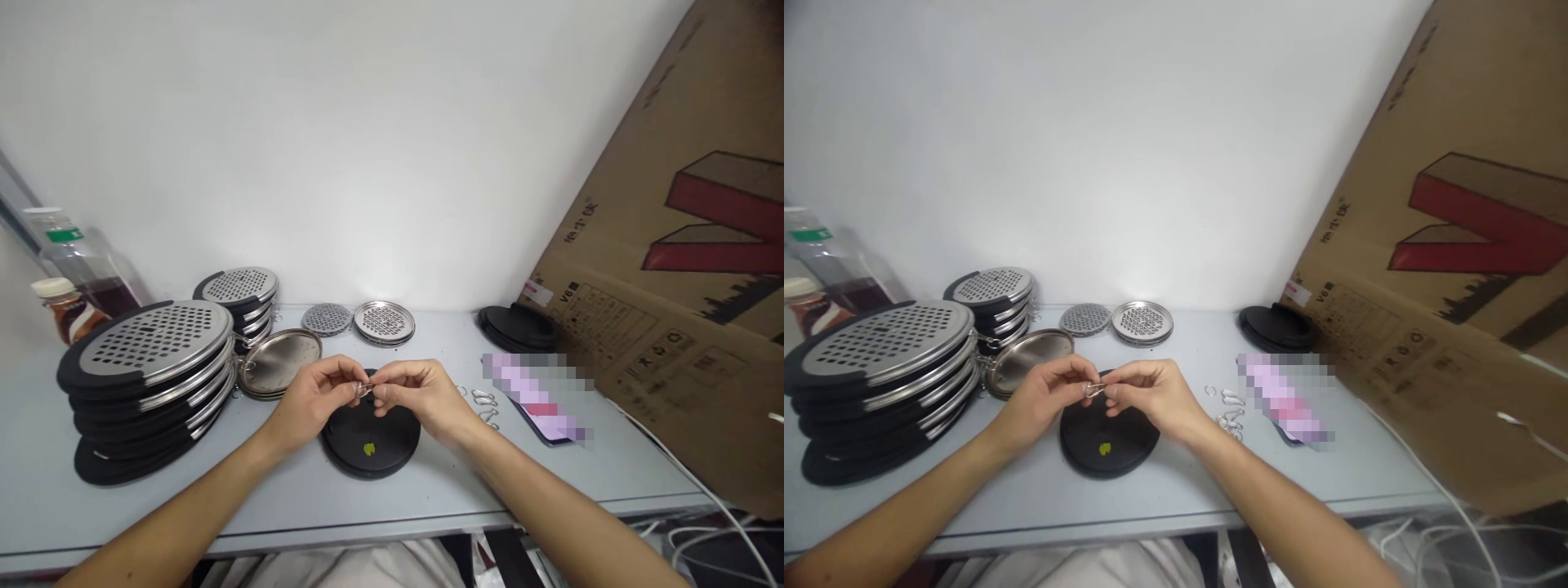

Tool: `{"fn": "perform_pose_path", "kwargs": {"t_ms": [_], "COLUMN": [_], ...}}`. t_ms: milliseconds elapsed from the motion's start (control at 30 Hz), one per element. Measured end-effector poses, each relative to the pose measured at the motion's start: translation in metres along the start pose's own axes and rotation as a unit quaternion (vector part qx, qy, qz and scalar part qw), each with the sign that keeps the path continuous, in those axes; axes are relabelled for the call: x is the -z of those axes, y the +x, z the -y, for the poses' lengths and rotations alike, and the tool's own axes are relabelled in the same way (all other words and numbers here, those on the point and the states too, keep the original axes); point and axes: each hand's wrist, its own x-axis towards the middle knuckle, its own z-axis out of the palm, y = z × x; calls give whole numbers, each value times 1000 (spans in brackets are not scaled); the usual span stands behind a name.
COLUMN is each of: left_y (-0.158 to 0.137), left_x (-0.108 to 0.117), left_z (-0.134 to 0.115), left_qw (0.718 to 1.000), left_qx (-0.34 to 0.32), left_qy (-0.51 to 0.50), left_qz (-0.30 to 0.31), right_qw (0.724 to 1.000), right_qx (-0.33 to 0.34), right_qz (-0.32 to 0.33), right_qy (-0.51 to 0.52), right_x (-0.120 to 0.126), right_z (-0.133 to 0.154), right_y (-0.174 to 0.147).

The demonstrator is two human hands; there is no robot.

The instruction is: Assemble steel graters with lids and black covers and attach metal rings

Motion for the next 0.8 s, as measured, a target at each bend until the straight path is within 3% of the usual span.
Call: {"fn": "perform_pose_path", "kwargs": {"t_ms": [133,233,467,567,800], "left_y": [-2,-2,-2,-2,-2], "left_x": [-2,-3,-4,-4,-5], "left_z": [5,8,10,11,14], "left_qw": [997,990,985,980,961], "left_qx": [-25,-45,-44,-65,-116], "left_qy": [72,126,151,172,235], "left_qz": [-22,-36,-68,-75,-88], "right_qw": [996,994,992,985,945], "right_qx": [-79,-101,-20,-11,77], "right_qz": [27,41,14,35,35], "right_qy": [27,16,-123,-169,-317], "right_x": [3,1,-11,-13,-15], "right_z": [-1,-1,-2,-2,-8], "right_y": [0,-1,-7,-9,-12]}}
